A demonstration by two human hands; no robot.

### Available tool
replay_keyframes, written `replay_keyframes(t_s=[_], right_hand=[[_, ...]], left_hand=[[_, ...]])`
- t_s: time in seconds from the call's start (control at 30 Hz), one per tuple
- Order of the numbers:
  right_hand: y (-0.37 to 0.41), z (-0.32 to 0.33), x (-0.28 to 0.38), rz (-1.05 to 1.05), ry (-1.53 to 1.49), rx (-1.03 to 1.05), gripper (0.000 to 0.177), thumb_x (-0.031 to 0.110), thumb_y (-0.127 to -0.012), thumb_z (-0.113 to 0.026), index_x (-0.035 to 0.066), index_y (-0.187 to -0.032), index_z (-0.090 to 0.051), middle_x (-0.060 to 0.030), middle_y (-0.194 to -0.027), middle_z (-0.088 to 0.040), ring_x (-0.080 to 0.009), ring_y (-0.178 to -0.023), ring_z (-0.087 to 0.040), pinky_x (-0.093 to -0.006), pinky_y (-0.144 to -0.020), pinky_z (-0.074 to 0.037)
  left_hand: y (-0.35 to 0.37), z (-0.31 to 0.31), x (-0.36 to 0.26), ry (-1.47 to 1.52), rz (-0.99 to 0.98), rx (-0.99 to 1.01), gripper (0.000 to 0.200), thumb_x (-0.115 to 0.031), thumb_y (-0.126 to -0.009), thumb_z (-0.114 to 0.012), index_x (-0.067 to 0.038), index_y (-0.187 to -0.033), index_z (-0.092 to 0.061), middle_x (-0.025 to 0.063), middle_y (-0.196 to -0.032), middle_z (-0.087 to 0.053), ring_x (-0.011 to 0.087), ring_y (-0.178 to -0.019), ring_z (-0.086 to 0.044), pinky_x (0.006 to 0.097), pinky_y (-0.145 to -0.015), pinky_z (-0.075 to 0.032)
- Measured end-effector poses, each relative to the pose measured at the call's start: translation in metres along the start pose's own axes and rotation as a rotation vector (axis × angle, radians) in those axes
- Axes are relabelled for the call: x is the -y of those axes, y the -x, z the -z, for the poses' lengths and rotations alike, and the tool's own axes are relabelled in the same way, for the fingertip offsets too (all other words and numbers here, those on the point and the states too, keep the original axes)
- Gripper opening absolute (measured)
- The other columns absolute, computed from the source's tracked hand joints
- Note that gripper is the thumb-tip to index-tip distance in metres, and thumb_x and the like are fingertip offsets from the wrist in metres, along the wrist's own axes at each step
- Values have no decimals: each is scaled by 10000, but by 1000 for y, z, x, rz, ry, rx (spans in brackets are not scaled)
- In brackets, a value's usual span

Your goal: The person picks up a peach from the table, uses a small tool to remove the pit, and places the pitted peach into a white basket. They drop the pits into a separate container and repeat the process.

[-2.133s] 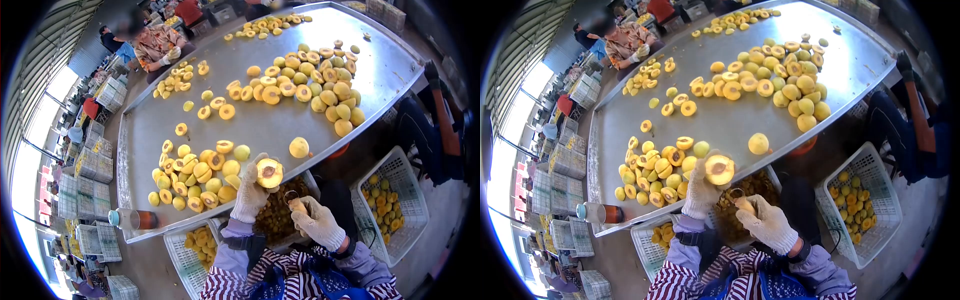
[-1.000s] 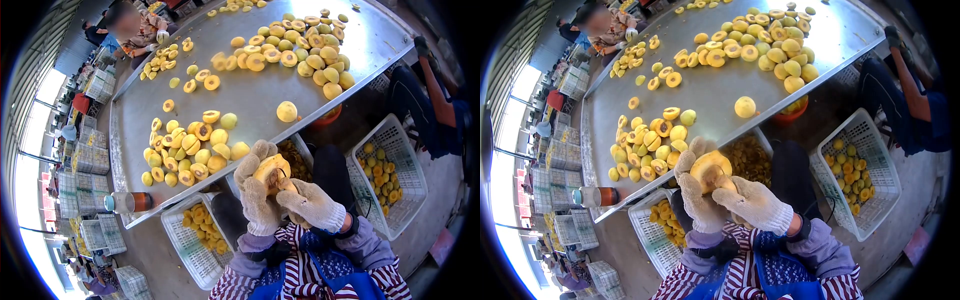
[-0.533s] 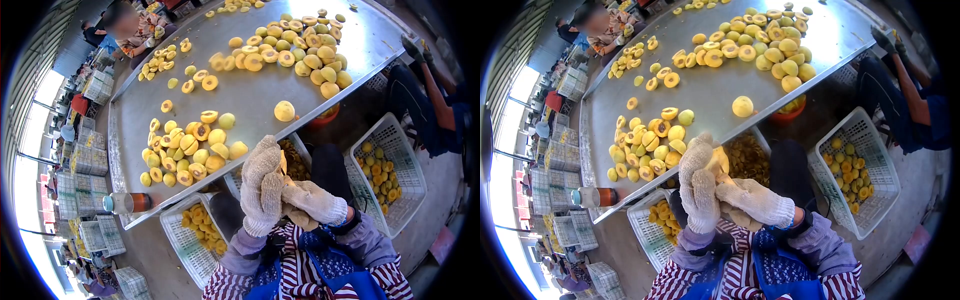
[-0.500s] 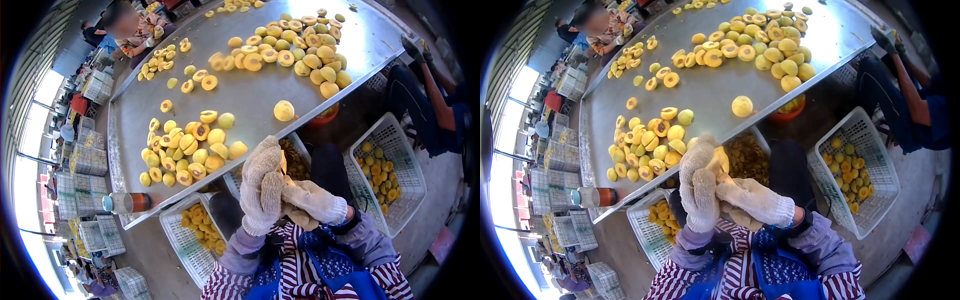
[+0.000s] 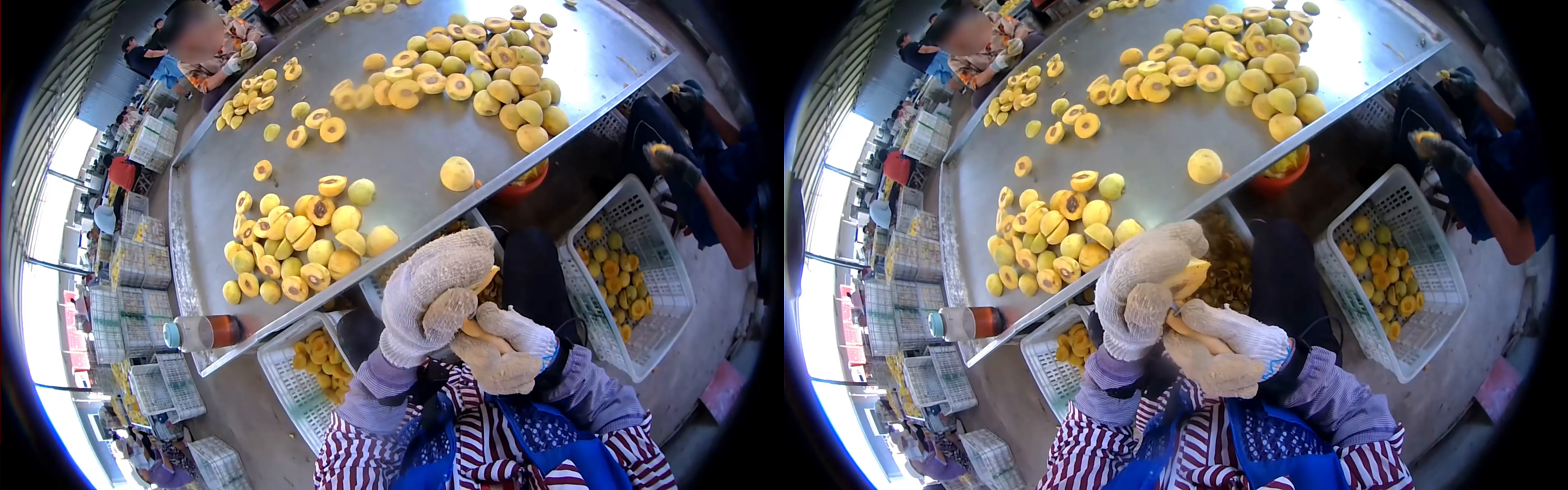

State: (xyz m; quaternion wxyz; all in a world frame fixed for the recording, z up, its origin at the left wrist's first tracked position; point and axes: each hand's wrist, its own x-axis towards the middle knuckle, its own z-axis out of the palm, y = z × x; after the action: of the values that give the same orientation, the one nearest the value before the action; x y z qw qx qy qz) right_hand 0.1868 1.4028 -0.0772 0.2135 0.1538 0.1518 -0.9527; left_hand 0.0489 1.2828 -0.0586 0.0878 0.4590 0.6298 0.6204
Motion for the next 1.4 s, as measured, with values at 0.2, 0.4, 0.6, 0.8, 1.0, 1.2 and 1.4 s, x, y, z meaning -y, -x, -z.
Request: replay_keyframes(t_s=[0.2, 0.4, 0.6, 0.8, 1.0, 1.2, 1.4], right_hand=[[1, 7, -3, 0, 123, 124, 457, 484, -1013, -508, 49, -1122, -596, 2, -701, -587, -69, -567, -548, -175, -543, -476], [-5, 4, 7, -115, 149, 164, 477, 413, -1023, -490, 76, -685, -511, -9, -509, -484, -86, -356, -401, -219, -330, -332], [-16, 16, 16, -210, 396, 88, 508, 409, -1051, -436, 76, -679, -530, 18, -497, -470, -55, -362, -374, -221, -322, -296], [-31, -5, 23, -325, 459, 104, 391, 369, -1024, -481, 37, -863, -610, 15, -519, -446, -66, -367, -358, -224, -344, -284], [-30, 2, 37, -267, 555, -81, 374, 362, -990, -501, 40, -822, -587, -12, -525, -481, -87, -370, -397, -224, -333, -284], [-29, -3, 49, -75, 571, -238, 383, 343, -993, -491, 26, -796, -578, -23, -525, -492, -92, -373, -420, -221, -341, -303], [-48, 1, 43, 44, 564, -296, 326, 416, -979, -597, 94, -962, -548, 50, -576, -463, -18, -411, -383, -186, -359, -265]], left_hand=[[1, -17, -16, 700, 374, -65, 551, -512, -999, -506, -7, -1199, -600, 216, -1153, -663, 311, -984, -676, 374, -844, -560], [32, 6, 12, 630, 556, -617, 603, -537, -991, -505, 8, -1246, -545, 199, -1159, -654, 330, -960, -690, 356, -762, -591], [111, 132, 36, -1248, 615, -478, 305, -281, -959, -617, -79, -1183, -659, 127, -1218, -658, 285, -1081, -637, 380, -949, -500], [17, 97, 79, -689, 577, -297, 317, -266, -880, -681, -112, -1156, -671, 96, -1276, -642, 295, -1151, -609, 385, -958, -495], [-71, 89, 192, -1305, 590, 44, 446, -336, -878, -666, -136, -1270, -596, 126, -1222, -645, 320, -1042, -644, 393, -912, -518], [-61, 98, 197, 294, 805, -267, 542, -361, -921, -658, -43, -1339, -525, 127, -1232, -617, 251, -1037, -630, 341, -762, -562], [-16, 29, 100, 1081, 617, -385, 545, -450, -978, -582, -33, -1322, -514, 178, -1301, -577, 326, -1116, -623, 413, -812, -585]])
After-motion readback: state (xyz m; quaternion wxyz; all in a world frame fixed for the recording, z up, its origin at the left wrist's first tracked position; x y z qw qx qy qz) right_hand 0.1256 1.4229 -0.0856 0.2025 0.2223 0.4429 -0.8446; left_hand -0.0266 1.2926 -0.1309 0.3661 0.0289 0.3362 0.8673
